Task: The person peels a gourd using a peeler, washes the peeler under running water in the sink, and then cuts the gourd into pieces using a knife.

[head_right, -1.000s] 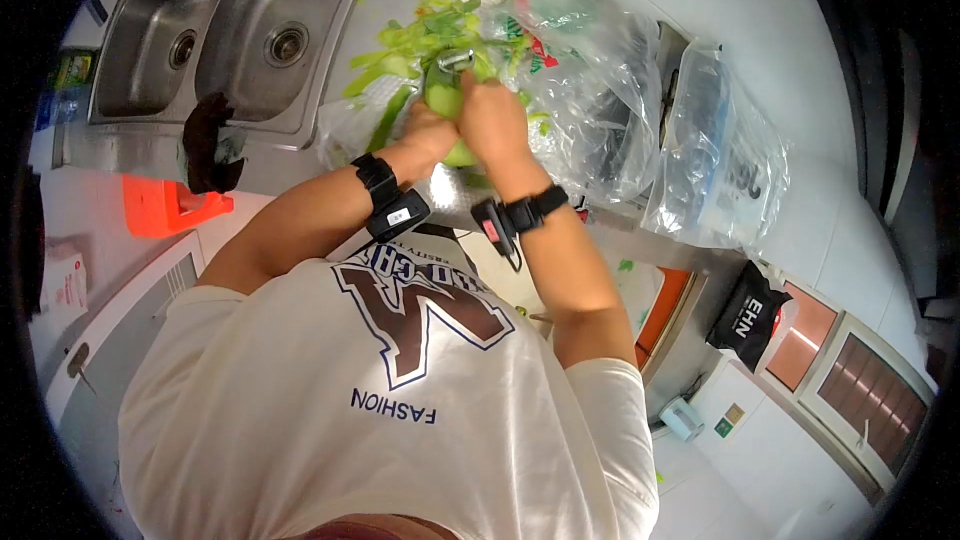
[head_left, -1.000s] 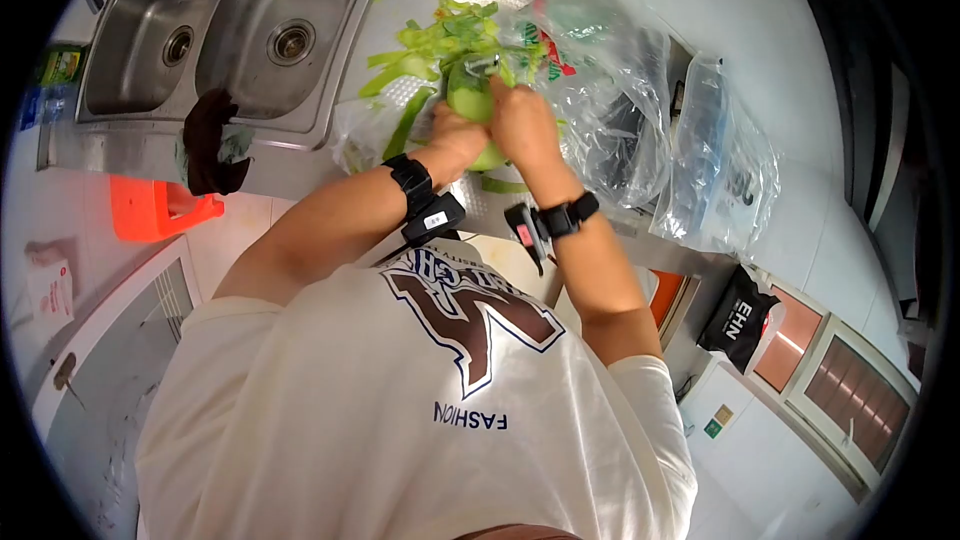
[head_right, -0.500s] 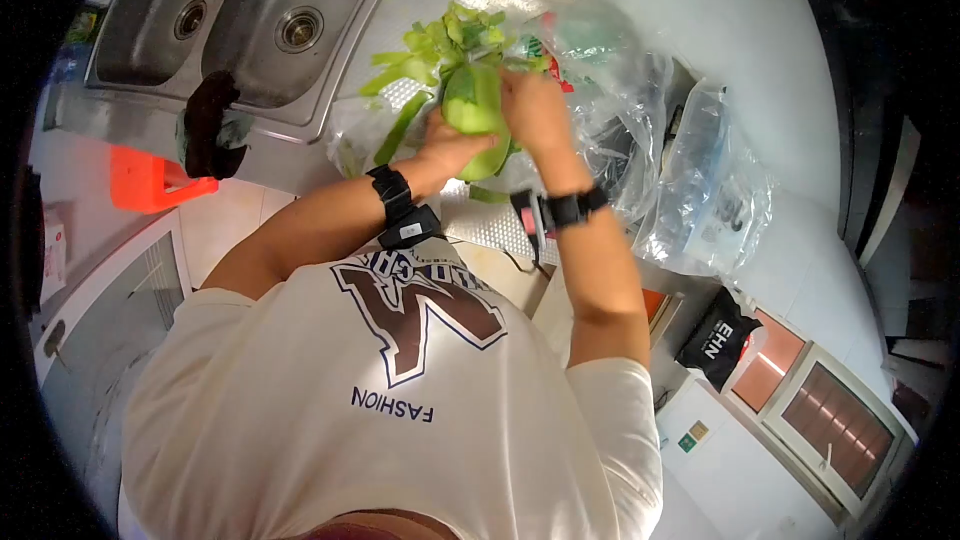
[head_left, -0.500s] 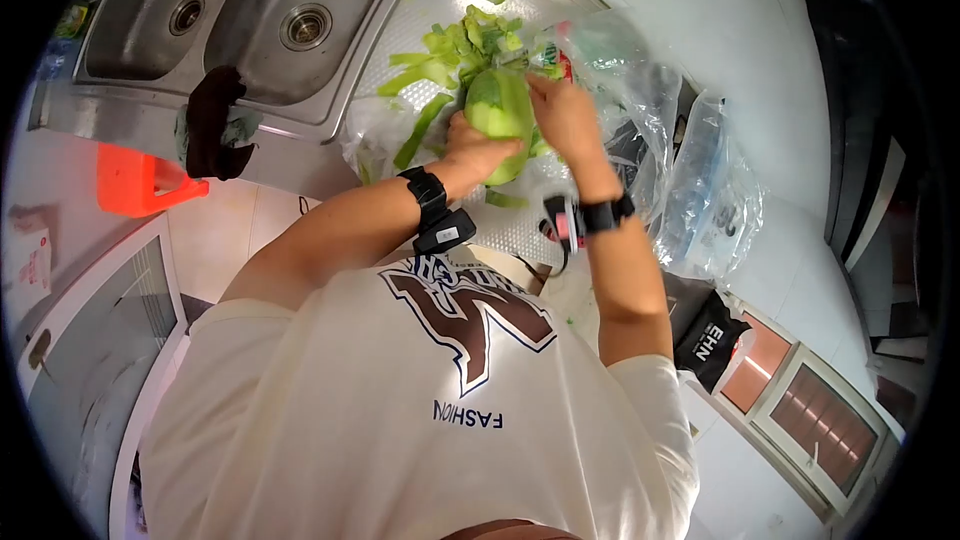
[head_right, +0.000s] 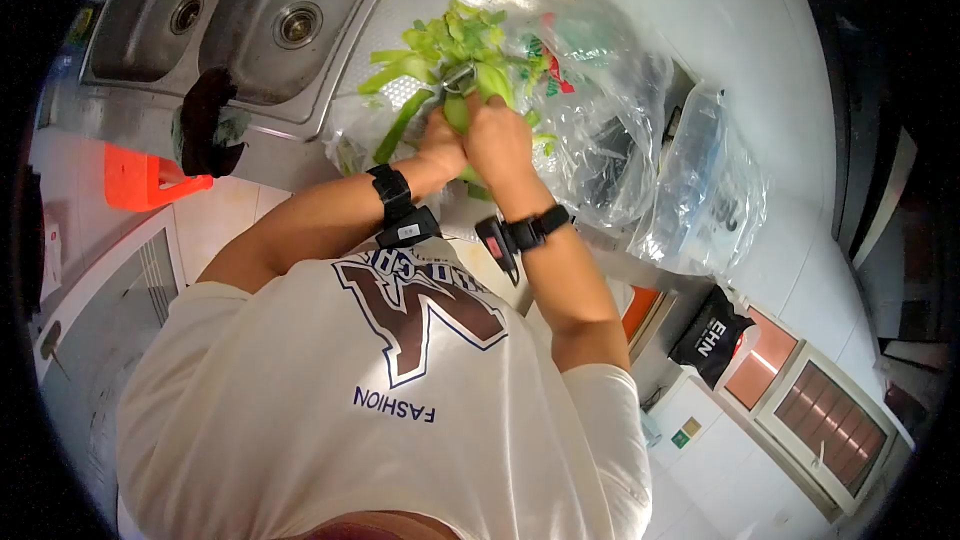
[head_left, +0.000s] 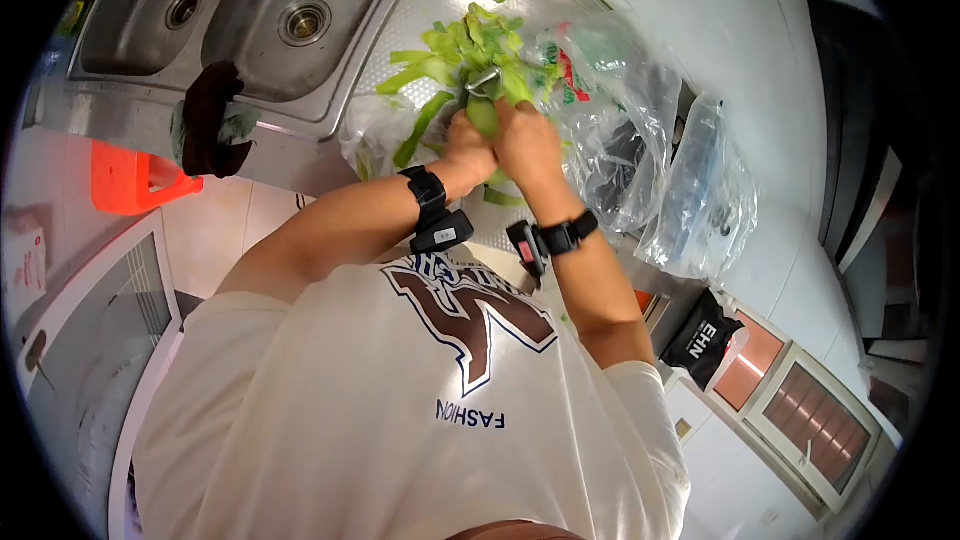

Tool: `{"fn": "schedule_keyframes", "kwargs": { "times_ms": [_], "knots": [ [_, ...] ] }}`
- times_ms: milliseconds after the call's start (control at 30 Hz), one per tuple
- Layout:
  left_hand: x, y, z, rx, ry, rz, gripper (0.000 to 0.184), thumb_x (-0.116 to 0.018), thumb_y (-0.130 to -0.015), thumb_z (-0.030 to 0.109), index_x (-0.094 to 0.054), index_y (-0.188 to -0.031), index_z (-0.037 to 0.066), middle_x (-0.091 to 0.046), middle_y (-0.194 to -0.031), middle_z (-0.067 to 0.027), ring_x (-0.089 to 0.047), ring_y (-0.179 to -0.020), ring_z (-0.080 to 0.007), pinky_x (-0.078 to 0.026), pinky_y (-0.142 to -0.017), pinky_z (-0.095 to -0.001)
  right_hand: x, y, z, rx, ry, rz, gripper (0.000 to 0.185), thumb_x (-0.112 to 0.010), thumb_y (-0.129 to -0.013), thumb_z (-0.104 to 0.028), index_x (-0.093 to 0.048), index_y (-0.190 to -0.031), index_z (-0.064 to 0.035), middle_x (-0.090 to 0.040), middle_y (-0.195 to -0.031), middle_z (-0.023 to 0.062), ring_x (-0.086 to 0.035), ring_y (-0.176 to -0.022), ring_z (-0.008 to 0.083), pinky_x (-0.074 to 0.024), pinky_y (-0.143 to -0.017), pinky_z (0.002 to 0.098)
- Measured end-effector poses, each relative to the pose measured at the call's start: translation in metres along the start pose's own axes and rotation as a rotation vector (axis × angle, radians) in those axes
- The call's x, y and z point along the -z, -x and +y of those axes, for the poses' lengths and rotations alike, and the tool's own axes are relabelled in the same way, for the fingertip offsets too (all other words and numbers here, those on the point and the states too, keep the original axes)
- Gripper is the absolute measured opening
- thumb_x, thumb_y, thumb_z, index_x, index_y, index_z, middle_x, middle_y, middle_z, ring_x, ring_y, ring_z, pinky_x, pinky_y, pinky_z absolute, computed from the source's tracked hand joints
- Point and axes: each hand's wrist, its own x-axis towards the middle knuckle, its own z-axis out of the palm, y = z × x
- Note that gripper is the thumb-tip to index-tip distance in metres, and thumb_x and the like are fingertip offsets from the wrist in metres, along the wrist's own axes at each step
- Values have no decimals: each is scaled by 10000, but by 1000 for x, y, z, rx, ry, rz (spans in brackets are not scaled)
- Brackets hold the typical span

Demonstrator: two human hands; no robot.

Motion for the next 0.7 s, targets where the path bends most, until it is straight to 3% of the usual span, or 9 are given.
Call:
{"fn": "schedule_keyframes", "kwargs": {
  "times_ms": [67, 133, 167, 233, 300, 367, 400, 500, 700],
  "knots": [
    [0, 6, -2, -67, -11, -17, 479, -846, -664, 170, -631, -1068, 27, -689, -1040, -106, -660, -935, -197, -527, -809, -337, -1, -19, -3, 20, 33, -23, 219, -589, -856, -116, -689, -1046, -73, -649, -839, 201, -656, -751, 387, -527, -649, 469],
    [3, -2, -1, -138, -15, -15, 476, -849, -660, 184, -636, -1056, 31, -690, -1030, -109, -662, -928, -201, -529, -805, -340, 18, -41, -8, -103, -394, 284, 295, -594, -876, -147, -688, -1147, -80, -674, -925, 218, -673, -836, 370, -533, -716, 409],
    [4, -5, -4, -120, -21, -36, 505, -852, -653, 195, -621, -1069, 24, -686, -1035, -117, -663, -934, -214, -532, -806, -345, 16, -45, -1, -99, -397, 263, 295, -594, -876, -147, -688, -1147, -80, -674, -925, 218, -673, -836, 370, -533, -716, 409],
    [2, -7, -15, -91, -49, -117, 563, -856, -640, 216, -592, -1093, 10, -679, -1044, -133, -666, -947, -239, -538, -809, -356, 19, -49, 16, -13, -329, -57, 319, -598, -892, -160, -673, -1193, -85, -669, -1017, 242, -676, -892, 359, -524, -783, 347],
    [1, -14, -22, -121, -102, -77, 594, -857, -637, 218, -571, -1109, -2, -670, -1051, -142, -664, -952, -246, -537, -818, -356, 23, -44, 21, -16, -306, -35, 301, -596, -897, -139, -681, -1180, -79, -676, -1055, 239, -694, -914, 299, -510, -821, 311],
    [0, -13, -35, -144, -199, 37, 657, -858, -632, 222, -528, -1142, -27, -653, -1067, -161, -659, -963, -260, -535, -836, -356, 24, -35, 24, -154, -627, 127, 310, -609, -903, -144, -669, -1198, -69, -697, -1059, 210, -691, -907, 222, -502, -824, 297],
    [2, -4, -29, -139, -203, 30, 657, -858, -632, 222, -528, -1142, -27, -653, -1067, -161, -659, -963, -260, -535, -836, -356, 25, -29, 26, -189, -575, 50, 340, -607, -910, -143, -644, -1239, -66, -704, -1084, 183, -675, -942, 173, -496, -834, 288],
    [4, -1, -4, -74, -61, -109, 716, -862, -631, 239, -488, -1173, -43, -627, -1115, -176, -642, -1011, -278, -523, -874, -366, 25, -11, 29, -212, -597, 168, 360, -616, -901, -125, -631, -1255, -59, -705, -1078, 175, -675, -912, 185, -503, -828, 299],
    [3, -6, -16, -60, -321, 37, 794, -871, -618, 262, -445, -1206, -61, -601, -1162, -194, -623, -1057, -288, -513, -895, -361, 11, 41, 45, -153, -452, 203, 407, -628, -871, -67, -615, -1278, -55, -706, -953, 137, -639, -783, 161, -518, -742, 300]
  ]
}}
